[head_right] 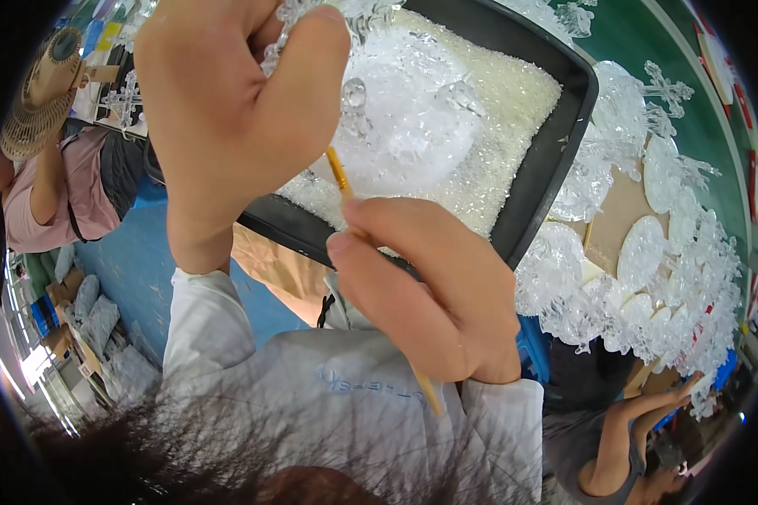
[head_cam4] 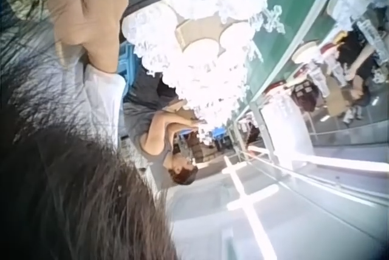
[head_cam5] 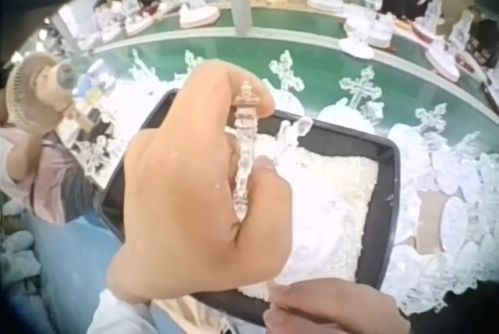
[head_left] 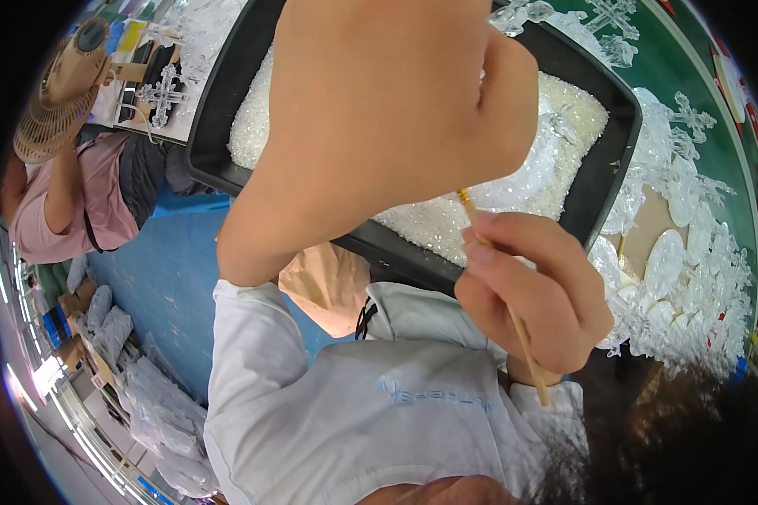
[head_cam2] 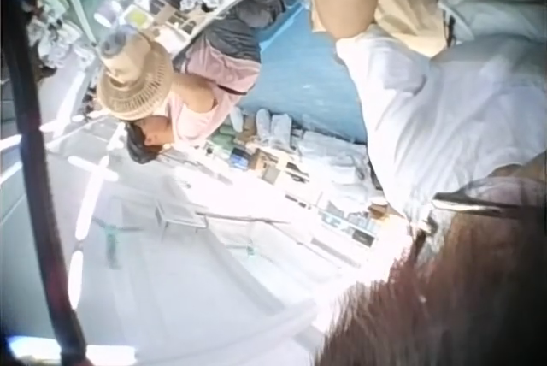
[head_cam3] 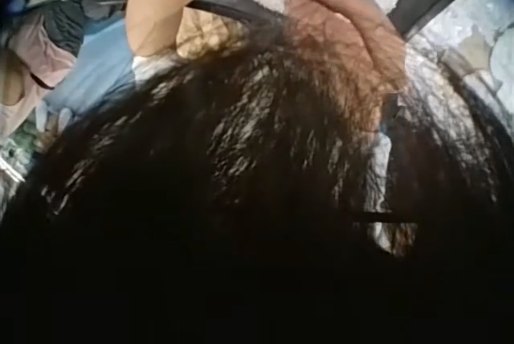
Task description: Applying adhesive with a brush and coating plastic snowflake and cross ornaments with glitter at a factory assembly line.
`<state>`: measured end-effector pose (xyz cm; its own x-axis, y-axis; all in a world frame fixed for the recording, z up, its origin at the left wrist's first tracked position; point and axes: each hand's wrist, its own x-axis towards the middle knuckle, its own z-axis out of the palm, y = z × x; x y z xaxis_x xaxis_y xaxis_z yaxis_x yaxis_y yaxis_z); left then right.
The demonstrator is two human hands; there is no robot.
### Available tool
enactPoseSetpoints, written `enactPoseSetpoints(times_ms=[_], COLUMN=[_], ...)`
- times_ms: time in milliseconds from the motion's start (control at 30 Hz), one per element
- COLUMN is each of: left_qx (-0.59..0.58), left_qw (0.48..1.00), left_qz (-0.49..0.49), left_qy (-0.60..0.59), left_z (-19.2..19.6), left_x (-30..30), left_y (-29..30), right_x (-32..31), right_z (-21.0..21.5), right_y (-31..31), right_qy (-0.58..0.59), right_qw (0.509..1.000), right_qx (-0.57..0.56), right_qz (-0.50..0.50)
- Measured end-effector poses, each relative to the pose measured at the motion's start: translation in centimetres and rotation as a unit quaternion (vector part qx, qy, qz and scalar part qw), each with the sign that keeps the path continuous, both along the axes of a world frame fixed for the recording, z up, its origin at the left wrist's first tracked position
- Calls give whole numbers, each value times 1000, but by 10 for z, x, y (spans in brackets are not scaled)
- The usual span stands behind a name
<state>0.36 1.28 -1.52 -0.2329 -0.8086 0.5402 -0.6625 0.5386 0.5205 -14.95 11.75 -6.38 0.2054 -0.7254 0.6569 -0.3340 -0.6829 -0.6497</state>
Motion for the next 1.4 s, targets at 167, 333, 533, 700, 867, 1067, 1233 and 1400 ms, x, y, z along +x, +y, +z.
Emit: enactPoseSetpoints(times_ms=[167,333,533,700,867,1067,1233,1400], left_qx=[-55,-43,142,-21,191,-39,-32,-53], left_qw=[998,999,988,999,955,997,996,998], left_qz=[-7,5,52,29,199,26,15,8], left_qy=[-24,-23,19,-10,107,56,83,44], left_z=[8,1,22,6,30,-10,-11,-12], left_x=[-3,-3,-10,-9,-31,6,1,6], left_y=[5,3,10,4,29,7,4,6], right_x=[0,0,-1,-25,-16,-14,-14,-13], right_z=[-2,2,-5,-11,-12,-14,-13,-15], right_y=[0,-2,-4,4,0,-4,-7,-7], right_qy=[15,17,21,-8,-34,16,5,9], right_qw=[1000,1000,1000,993,992,995,993,991], right_qx=[-9,-2,-15,-115,-119,-100,-117,-131], right_qz=[-4,-4,-3,8,-18,-19,-30,-36])
